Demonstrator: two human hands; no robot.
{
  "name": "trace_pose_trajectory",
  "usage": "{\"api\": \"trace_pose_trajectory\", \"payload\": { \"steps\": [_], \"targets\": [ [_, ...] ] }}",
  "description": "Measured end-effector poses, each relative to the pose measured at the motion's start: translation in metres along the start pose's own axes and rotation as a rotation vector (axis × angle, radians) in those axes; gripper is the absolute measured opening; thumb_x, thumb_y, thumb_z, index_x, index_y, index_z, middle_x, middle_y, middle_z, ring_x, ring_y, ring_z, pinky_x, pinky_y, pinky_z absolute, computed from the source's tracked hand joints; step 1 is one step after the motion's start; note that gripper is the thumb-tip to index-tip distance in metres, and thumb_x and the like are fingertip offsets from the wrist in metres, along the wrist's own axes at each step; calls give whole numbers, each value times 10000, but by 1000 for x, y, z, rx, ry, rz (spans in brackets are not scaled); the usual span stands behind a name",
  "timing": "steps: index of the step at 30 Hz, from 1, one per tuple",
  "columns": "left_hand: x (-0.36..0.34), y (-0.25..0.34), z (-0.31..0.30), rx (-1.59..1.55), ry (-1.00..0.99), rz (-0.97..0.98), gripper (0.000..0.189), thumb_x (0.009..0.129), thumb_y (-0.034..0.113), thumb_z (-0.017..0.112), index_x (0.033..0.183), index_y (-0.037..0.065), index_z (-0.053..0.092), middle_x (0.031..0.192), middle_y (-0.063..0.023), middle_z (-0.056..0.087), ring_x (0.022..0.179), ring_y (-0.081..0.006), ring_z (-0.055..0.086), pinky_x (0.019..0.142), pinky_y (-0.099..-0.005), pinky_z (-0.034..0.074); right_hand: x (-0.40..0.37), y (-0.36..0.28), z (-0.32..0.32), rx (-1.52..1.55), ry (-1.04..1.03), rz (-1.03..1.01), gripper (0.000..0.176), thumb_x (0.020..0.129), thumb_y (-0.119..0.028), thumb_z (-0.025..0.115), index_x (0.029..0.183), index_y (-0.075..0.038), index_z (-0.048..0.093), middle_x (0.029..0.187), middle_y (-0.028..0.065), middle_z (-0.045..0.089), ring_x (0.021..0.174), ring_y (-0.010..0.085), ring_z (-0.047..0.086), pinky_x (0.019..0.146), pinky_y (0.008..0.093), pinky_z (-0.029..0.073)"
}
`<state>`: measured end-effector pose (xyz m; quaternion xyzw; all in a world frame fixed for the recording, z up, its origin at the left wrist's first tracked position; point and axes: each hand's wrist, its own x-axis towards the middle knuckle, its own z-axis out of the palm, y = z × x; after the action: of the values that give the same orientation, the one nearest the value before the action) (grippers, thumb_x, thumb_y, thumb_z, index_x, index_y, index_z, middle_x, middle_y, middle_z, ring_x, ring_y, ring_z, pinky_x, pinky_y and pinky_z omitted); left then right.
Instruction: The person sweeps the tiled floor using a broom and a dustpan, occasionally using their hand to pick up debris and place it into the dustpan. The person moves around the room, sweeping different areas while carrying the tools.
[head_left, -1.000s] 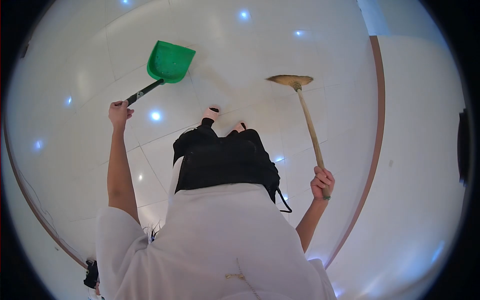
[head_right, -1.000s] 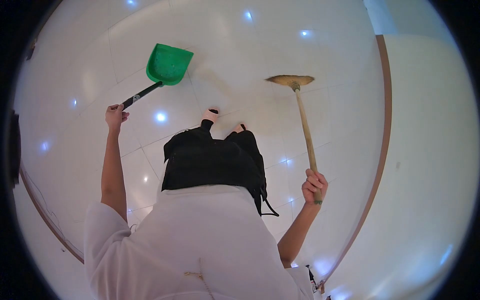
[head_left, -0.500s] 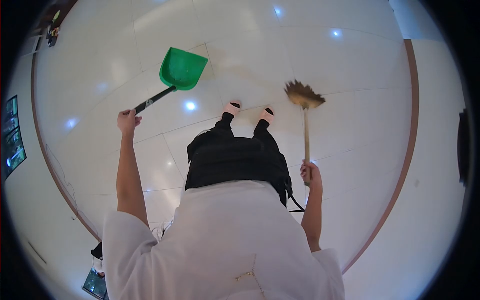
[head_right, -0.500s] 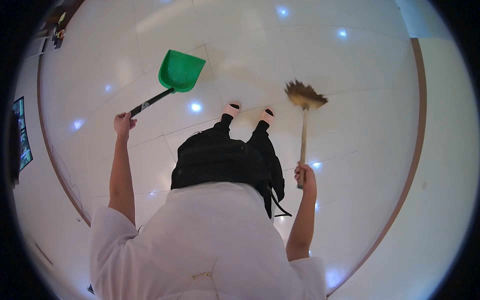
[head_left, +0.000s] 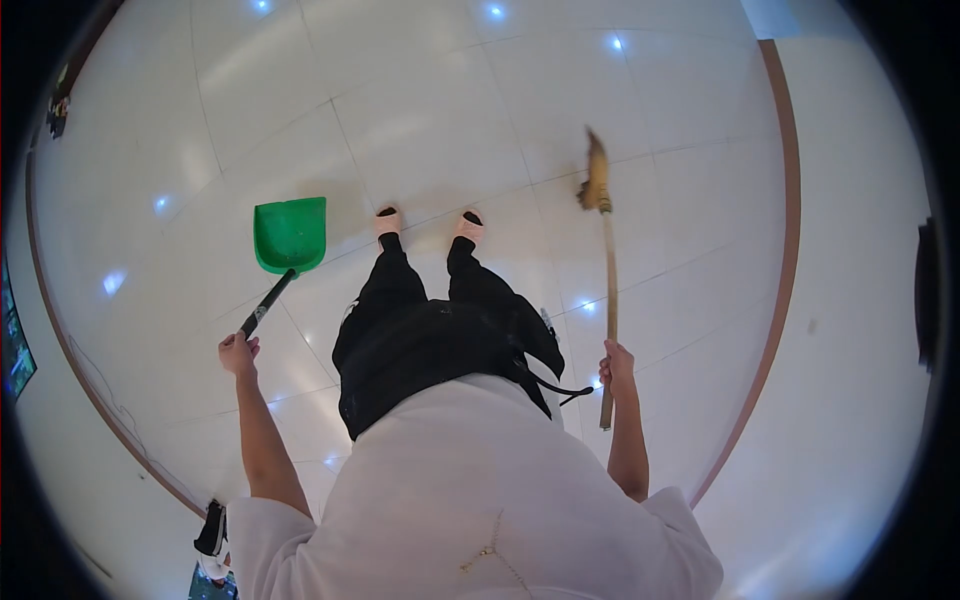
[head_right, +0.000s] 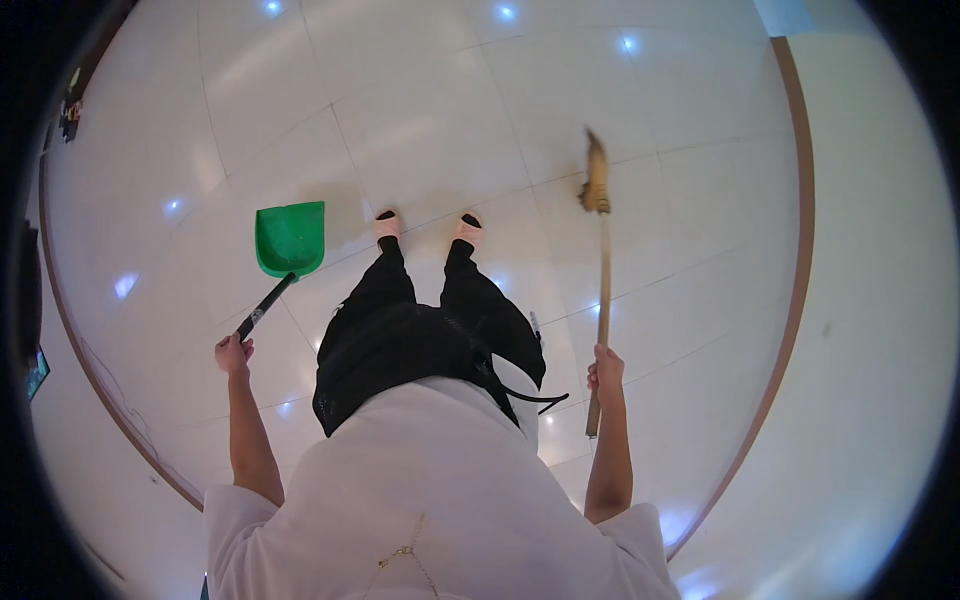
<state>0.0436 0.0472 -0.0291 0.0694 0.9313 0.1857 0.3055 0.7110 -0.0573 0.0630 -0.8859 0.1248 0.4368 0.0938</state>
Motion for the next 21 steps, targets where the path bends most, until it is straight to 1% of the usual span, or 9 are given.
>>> {"api": "trace_pose_trajectory", "payload": {
  "steps": [2,4,6,10,13,16,17,20,21],
  "targets": [
    [-4,8,3,1,19,-9,255,736,89,562,918,-23,424,722,-147,573,528,-190,598,409,-263,494,0,-26,2,-65,-36,-75,236,771,-252,538,829,-25,504,456,30,382,307,109,363,263,256,309],
    [2,5,2,-11,4,7,269,724,87,562,928,-24,425,719,-145,568,500,-196,591,378,-260,477,12,-49,26,-141,-31,-254,222,754,-211,545,765,3,486,460,46,391,309,126,384,266,271,315],
    [7,6,-4,41,19,25,270,703,96,564,910,-33,449,711,-141,564,473,-194,581,364,-257,467,32,-82,50,-112,-93,-304,164,734,-143,533,721,11,478,454,47,392,312,137,400,266,271,318],
    [-3,14,-22,184,-11,155,304,676,156,577,898,-34,491,678,-145,584,468,-201,587,407,-276,478,14,-108,90,-123,-189,-251,101,718,-89,506,703,8,482,454,35,389,315,132,394,265,265,321],
    [-13,24,-32,244,-43,190,259,705,150,566,883,-22,487,677,-131,595,506,-215,606,444,-283,488,-37,-110,132,-182,-277,-379,87,721,-51,476,792,-1,478,479,18,392,324,110,371,268,252,327],
    [0,13,-38,245,-73,219,247,716,154,562,878,-16,487,674,-128,598,527,-216,611,489,-292,491,-108,-97,180,-209,-364,-390,207,716,-32,482,919,-25,444,499,2,386,340,79,353,283,229,316],
    [-15,21,-43,271,-54,203,230,722,155,561,877,0,490,679,-131,601,539,-219,613,538,-297,489,-126,-100,179,-182,-426,-379,224,712,-27,484,932,-32,439,503,0,384,343,76,351,287,225,311],
    [3,2,-39,264,-51,227,231,721,169,565,881,19,495,686,-136,603,529,-224,609,553,-312,484,-162,-84,221,-189,-503,-367,295,682,-8,482,970,-24,419,499,0,384,341,83,356,286,233,308],
    [14,-7,-35,272,-64,203,232,725,186,562,888,34,498,722,-157,603,603,-269,610,610,-352,482,-170,-76,235,-254,-511,-409,297,681,-3,479,971,-22,418,503,1,385,341,84,354,286,235,308]
  ]
}}
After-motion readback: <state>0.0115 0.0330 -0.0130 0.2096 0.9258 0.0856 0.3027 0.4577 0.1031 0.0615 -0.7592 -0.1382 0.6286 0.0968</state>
